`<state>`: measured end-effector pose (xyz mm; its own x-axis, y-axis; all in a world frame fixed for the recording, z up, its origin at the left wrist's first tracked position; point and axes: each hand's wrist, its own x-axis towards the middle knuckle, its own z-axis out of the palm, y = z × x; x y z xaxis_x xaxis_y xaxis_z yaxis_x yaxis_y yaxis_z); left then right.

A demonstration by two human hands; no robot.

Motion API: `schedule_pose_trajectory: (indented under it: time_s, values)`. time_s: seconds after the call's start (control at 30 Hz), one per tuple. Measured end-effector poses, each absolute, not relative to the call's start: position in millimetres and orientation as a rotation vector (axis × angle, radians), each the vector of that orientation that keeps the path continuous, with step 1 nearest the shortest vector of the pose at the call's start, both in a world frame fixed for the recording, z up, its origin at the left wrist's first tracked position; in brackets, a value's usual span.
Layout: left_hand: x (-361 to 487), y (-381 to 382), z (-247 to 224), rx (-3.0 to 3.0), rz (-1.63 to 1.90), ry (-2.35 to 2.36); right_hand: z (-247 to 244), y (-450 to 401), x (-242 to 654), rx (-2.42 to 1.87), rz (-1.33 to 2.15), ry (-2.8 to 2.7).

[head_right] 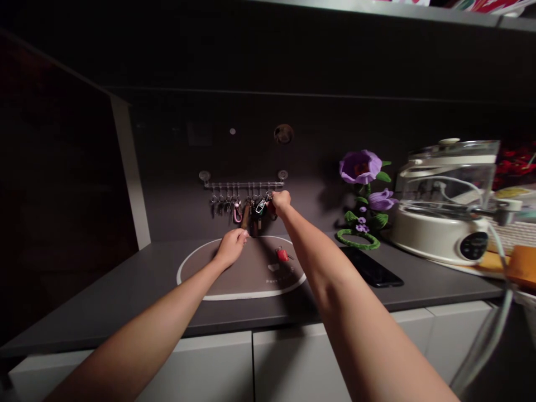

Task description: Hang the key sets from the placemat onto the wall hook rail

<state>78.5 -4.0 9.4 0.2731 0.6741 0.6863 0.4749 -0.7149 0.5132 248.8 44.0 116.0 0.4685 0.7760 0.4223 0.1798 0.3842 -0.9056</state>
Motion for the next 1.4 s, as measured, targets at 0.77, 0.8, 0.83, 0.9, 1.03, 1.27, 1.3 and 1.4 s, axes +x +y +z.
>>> schedule_pose_trajectory:
  time_s: [0.77, 0.8, 0.83, 0.9, 1.03, 1.27, 1.3, 1.4]
  values:
    - [79, -2, 7, 2.398, 1.371, 1.127, 99, 52, 255, -1.229, 0.555, -0.973]
    - [79, -2, 7, 2.404, 1.362, 1.122, 97, 52, 257, -1.209, 0.561, -0.987]
    - [79, -2, 7, 2.409, 1.357, 1.115, 96, 52, 258, -1.190, 0.570, -1.003]
    - [80, -2, 6, 2.421, 1.352, 1.094, 93, 52, 261, -1.162, 0.590, -1.035]
    - [81, -5, 7, 2.437, 1.323, 1.048, 90, 47, 263, -1.126, 0.596, -1.055]
    - [82, -7, 6, 2.440, 1.275, 0.947, 77, 29, 267, -1.188, 0.429, -1.059]
    - [82, -8, 6, 2.445, 1.268, 0.935, 73, 26, 269, -1.204, 0.401, -1.077]
    - [83, -10, 5, 2.463, 1.232, 0.908, 58, 13, 274, -1.214, 0.402, -1.126]
